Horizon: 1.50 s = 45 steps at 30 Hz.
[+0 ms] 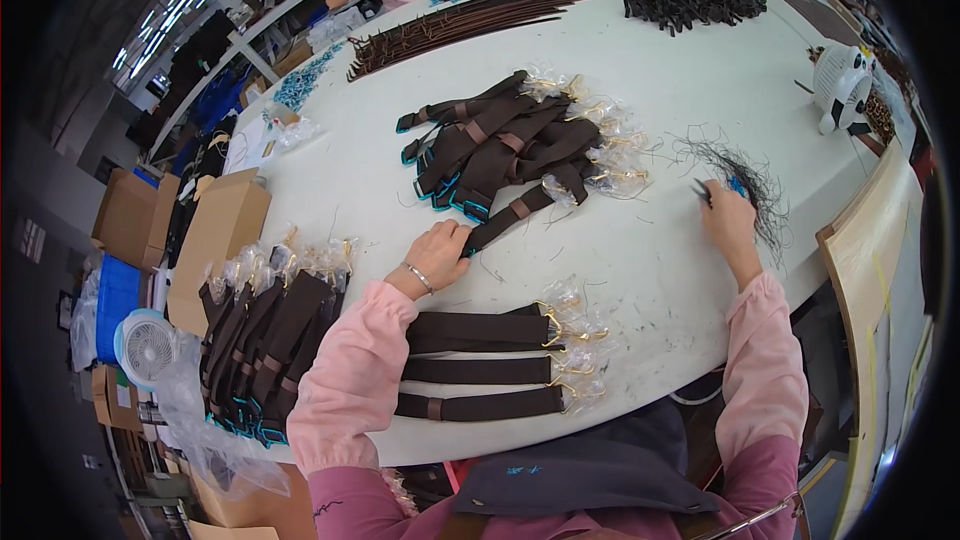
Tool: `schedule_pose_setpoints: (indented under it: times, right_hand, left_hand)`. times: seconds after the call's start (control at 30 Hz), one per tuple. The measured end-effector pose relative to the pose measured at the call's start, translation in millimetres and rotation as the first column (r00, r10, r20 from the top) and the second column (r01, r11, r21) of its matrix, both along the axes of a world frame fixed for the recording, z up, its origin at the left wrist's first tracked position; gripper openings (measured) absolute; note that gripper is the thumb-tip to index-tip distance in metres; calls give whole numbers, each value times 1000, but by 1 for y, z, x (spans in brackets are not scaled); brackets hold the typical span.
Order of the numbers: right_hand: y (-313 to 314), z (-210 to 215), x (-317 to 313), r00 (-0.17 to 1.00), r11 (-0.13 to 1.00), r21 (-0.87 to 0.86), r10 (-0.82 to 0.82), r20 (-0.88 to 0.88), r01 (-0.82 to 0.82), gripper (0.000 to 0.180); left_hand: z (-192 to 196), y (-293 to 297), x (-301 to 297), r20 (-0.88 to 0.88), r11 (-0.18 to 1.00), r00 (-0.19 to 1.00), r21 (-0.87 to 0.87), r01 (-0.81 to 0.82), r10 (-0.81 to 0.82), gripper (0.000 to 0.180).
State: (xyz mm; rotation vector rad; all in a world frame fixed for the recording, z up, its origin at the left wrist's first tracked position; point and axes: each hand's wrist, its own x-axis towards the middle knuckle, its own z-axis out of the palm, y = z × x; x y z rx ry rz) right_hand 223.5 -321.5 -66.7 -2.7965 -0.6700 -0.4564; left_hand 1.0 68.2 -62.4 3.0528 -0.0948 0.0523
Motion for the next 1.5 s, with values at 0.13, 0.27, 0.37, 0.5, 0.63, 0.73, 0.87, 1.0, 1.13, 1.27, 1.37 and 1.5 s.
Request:
schedule_pose_setpoints:
  times: [0.13, 0.27, 0.37, 0.5, 0.63, 0.73, 0.87, 1.0, 1.13, 1.27, 1.37, 1.5]
  right_hand:
    - [109, 25, -85, 708, 718, 270, 690, -153, -641, 29]
    - [192, 27, -134, 456, 483, -19, 812, -363, -875, 41]
    - [196, 14, -119, 549, 596, -24, 722, -422, -803, 48]
    - [129, 11, -87, 776, 794, -148, 506, -377, -590, 50]
    - [18, 7, -19, 972, 961, -227, 113, -208, -160, 35]
    - [26, 6, -13, 974, 963, -167, 194, -117, -212, 19]
    - [150, 28, -104, 593, 607, -22, 766, -250, -794, 35]
    - [217, 0, -128, 539, 552, -12, 808, -238, -833, 49]
    - [171, -2, -98, 685, 710, -1, 680, -262, -704, 48]
    - [60, -1, -38, 894, 896, -114, 402, -200, -429, 42]
    - [-5, -6, 7, 959, 949, -143, 285, 9, -281, 37]
    - [-21, -15, 41, 994, 996, -64, 74, 78, -69, 32]
  left_hand:
    - [4, 14, -3, -54, 991, 998, -130, 7, -15, 42]
    - [11, 19, 3, -58, 976, 997, -215, 34, -47, 35]
    - [12, 25, 8, -56, 963, 997, -267, 39, -56, 32]
    - [14, 27, 1, -65, 954, 997, -299, 14, -35, 29]
    - [17, 29, 7, -109, 936, 994, -350, -44, 6, 24]
    - [15, 38, 12, -131, 787, 990, -603, -128, 60, 18]
    - [48, 36, 16, 101, 958, 990, -278, -67, 98, 11]
    - [79, 14, 17, 201, 992, 979, -126, -4, 29, 8]
    - [101, 5, -12, 236, 996, 971, -72, 54, -36, 8]
    - [133, -12, -15, 297, 995, 952, -48, 91, -73, 8]
    - [167, -22, -4, 352, 994, 932, -41, 101, -80, 8]
    - [216, -45, 27, 434, 983, 885, 131, 125, -170, 8]
